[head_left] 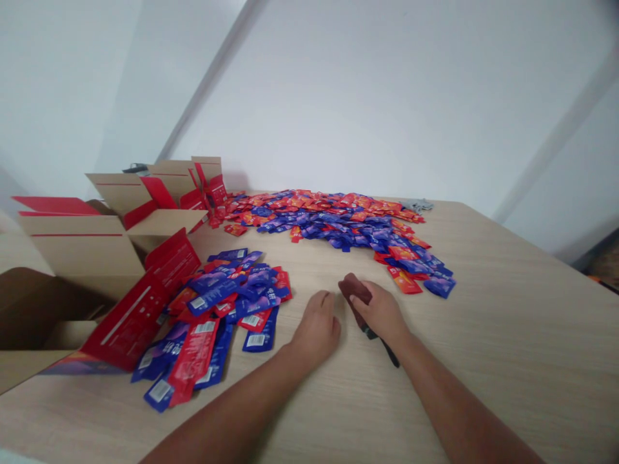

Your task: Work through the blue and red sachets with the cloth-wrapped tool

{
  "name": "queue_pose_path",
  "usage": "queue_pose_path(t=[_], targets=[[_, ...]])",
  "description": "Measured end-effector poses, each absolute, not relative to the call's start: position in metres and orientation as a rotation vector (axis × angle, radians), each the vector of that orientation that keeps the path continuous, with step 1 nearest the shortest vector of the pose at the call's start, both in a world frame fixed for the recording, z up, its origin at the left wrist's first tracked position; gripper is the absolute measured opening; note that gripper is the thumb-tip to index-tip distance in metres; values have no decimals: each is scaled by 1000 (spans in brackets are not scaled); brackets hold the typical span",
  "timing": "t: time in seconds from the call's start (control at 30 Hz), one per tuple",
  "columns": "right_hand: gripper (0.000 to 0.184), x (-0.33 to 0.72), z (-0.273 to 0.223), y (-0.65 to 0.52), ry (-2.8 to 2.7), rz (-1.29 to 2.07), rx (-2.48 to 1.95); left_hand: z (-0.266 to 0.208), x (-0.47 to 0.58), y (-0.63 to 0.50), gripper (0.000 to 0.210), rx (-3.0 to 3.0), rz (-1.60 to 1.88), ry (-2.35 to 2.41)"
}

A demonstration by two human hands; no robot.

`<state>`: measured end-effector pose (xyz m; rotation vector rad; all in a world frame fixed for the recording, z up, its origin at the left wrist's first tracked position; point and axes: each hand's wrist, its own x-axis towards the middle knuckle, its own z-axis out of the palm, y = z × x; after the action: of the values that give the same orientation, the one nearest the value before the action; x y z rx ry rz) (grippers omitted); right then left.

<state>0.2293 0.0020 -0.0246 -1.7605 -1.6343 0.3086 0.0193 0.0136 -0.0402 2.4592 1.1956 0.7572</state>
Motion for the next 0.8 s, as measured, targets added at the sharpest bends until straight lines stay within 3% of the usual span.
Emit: queue_pose_path(t=[0.4,0.57,0.63,0.8], targets=[[26,229,-26,3,-1545,357,-1711,-41,53,150,68,2211,927,1734],[26,229,-26,4,-1539,359,-1713,-32,53,165,45,2389,899,1656],[27,229,-27,4,-1537,359,-1716,-30,54,166,47,2456,790,1742],[28,231,-29,5,-1544,356,-1728,-20,56,184,78,2370,187,2130]])
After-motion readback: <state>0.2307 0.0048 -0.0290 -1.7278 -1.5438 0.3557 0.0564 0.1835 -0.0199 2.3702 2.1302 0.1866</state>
